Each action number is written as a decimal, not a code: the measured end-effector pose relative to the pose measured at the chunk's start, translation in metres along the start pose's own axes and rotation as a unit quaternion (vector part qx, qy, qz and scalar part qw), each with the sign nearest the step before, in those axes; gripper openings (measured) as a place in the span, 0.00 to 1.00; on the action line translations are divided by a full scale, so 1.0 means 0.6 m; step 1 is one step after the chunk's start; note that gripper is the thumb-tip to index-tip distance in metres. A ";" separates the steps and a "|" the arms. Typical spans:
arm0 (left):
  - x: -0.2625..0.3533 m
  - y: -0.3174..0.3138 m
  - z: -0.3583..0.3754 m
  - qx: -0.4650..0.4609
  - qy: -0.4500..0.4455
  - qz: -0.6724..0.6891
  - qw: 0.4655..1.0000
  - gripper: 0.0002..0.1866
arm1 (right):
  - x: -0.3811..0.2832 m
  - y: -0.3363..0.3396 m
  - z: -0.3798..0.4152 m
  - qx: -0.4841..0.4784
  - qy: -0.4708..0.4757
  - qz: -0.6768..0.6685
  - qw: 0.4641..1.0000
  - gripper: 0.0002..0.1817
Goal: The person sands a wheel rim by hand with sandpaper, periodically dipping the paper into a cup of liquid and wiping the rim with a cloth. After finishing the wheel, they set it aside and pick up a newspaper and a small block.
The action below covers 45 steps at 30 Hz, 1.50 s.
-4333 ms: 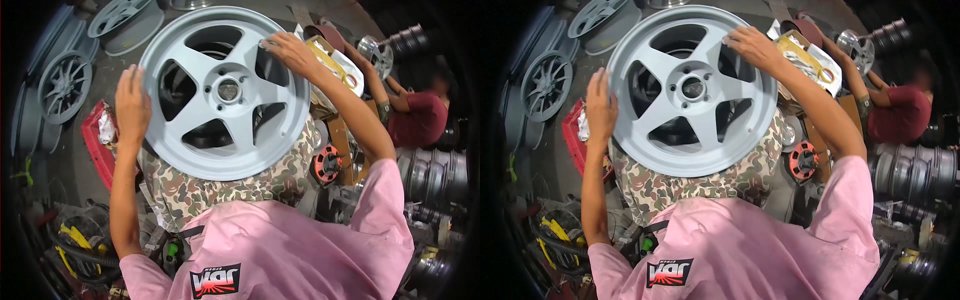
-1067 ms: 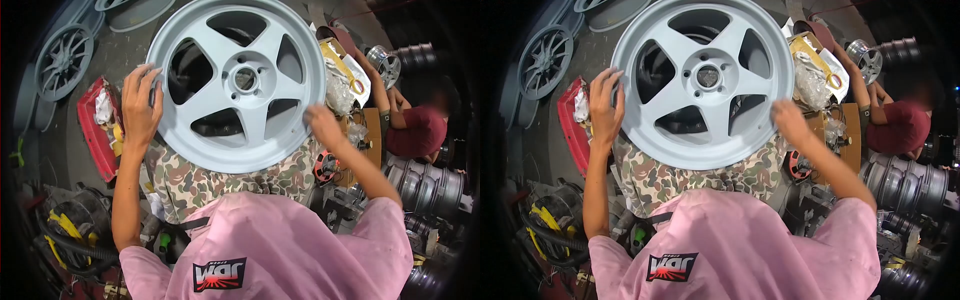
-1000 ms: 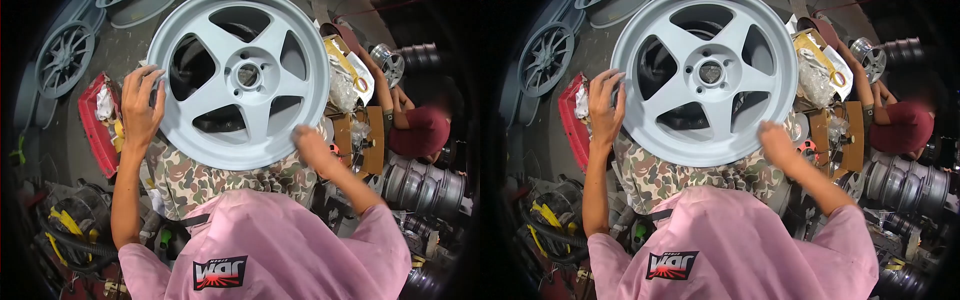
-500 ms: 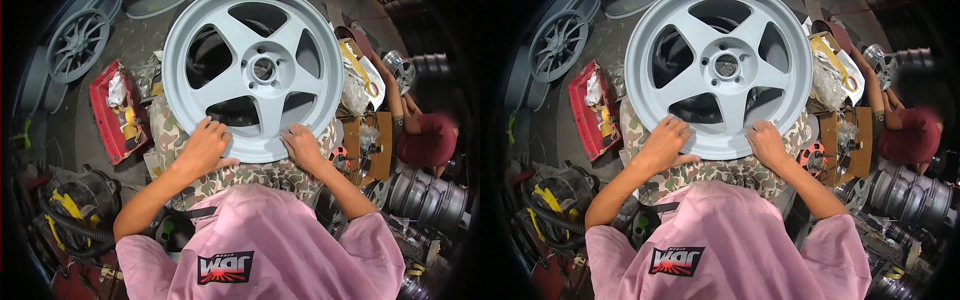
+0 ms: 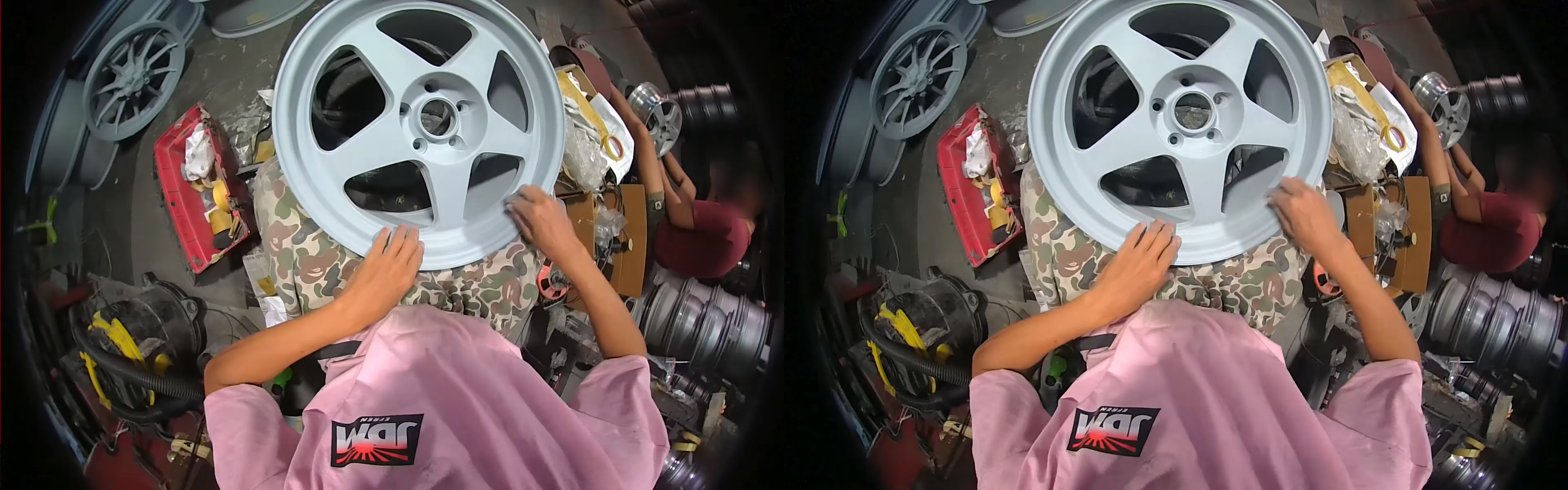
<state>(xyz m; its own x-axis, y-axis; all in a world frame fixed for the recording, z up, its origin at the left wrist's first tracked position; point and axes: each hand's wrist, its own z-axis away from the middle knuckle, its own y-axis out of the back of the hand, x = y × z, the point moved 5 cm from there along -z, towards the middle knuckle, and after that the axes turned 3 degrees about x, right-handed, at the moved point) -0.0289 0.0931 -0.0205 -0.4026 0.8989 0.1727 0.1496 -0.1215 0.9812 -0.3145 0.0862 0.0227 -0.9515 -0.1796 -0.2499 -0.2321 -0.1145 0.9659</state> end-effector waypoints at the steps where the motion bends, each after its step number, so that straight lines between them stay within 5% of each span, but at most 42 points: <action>1: 0.006 0.008 0.006 0.008 -0.004 0.006 1.000 0.34 | 0.001 -0.008 0.007 0.002 -0.002 0.000 1.000 0.08; 4: 0.015 0.005 0.015 0.008 -0.006 0.014 1.000 0.31 | -0.055 -0.042 0.030 -0.006 0.004 0.115 0.993 0.10; 6: -0.002 0.009 0.020 0.003 0.000 0.048 0.999 0.29 | -0.092 -0.147 0.050 0.016 -0.071 0.018 0.997 0.08; 7: -0.006 0.013 0.027 -0.011 -0.001 0.085 0.996 0.28 | -0.158 -0.139 0.042 0.099 -0.011 -0.006 0.995 0.07; 8: -0.012 0.021 0.031 -0.012 -0.001 0.083 0.996 0.28 | -0.204 -0.122 0.026 0.018 -0.084 -0.059 0.995 0.06; 13: -0.039 0.061 0.025 -0.031 0.006 0.025 0.999 0.27 | -0.123 -0.057 0.037 0.079 -0.015 -0.112 0.990 0.10; 15: -0.021 0.054 0.016 -0.048 0.017 0.007 0.999 0.28 | -0.101 0.001 0.037 0.166 0.009 0.053 0.985 0.17; 22: 0.112 -0.039 -0.099 -0.061 0.047 0.098 0.992 0.28 | -0.078 -0.049 -0.004 0.048 -0.111 0.128 0.984 0.25; 24: 0.123 -0.043 -0.118 0.106 0.048 0.257 0.959 0.30 | -0.055 -0.072 -0.007 0.031 -0.093 0.147 0.984 0.25; 25: 0.113 -0.046 -0.108 0.105 0.051 0.251 0.961 0.30 | -0.043 -0.084 -0.009 0.013 -0.080 0.170 0.982 0.24; 28: 0.064 -0.043 -0.046 -0.029 0.045 0.226 0.973 0.31 | -0.046 -0.075 -0.024 -0.024 -0.055 0.165 0.985 0.22; 32: -0.072 0.098 0.011 -0.174 0.127 0.164 0.963 0.19 | -0.039 -0.064 -0.038 -0.088 -0.028 0.121 0.988 0.19; 34: -0.148 0.150 0.032 0.003 0.162 0.135 0.977 0.15 | -0.015 -0.067 -0.043 -0.119 0.023 0.105 0.987 0.14; 38: -0.274 0.229 0.048 0.282 0.294 0.110 0.906 0.10 | -0.017 -0.037 -0.019 -0.092 0.060 0.099 0.989 0.04; 39: -0.293 0.223 0.052 0.283 0.297 0.111 0.905 0.10 | -0.030 -0.037 -0.001 -0.095 0.062 0.100 0.988 0.04; 41: -0.341 0.188 0.075 0.295 0.433 0.305 0.795 0.11 | -0.067 -0.042 0.033 -0.102 0.057 0.051 0.992 0.05; 45: -0.364 0.127 0.073 0.257 0.432 0.507 0.700 0.13 | -0.210 -0.128 -0.021 -0.142 0.089 -0.070 0.983 0.14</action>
<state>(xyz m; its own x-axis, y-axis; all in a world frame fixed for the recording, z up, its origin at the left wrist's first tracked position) 0.1103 -0.0942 0.0129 -0.2167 -0.1572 0.9635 0.9701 -0.1449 0.1946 -0.1742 0.1051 -0.0212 -0.8576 -0.3085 -0.4116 -0.2686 -0.4137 0.8699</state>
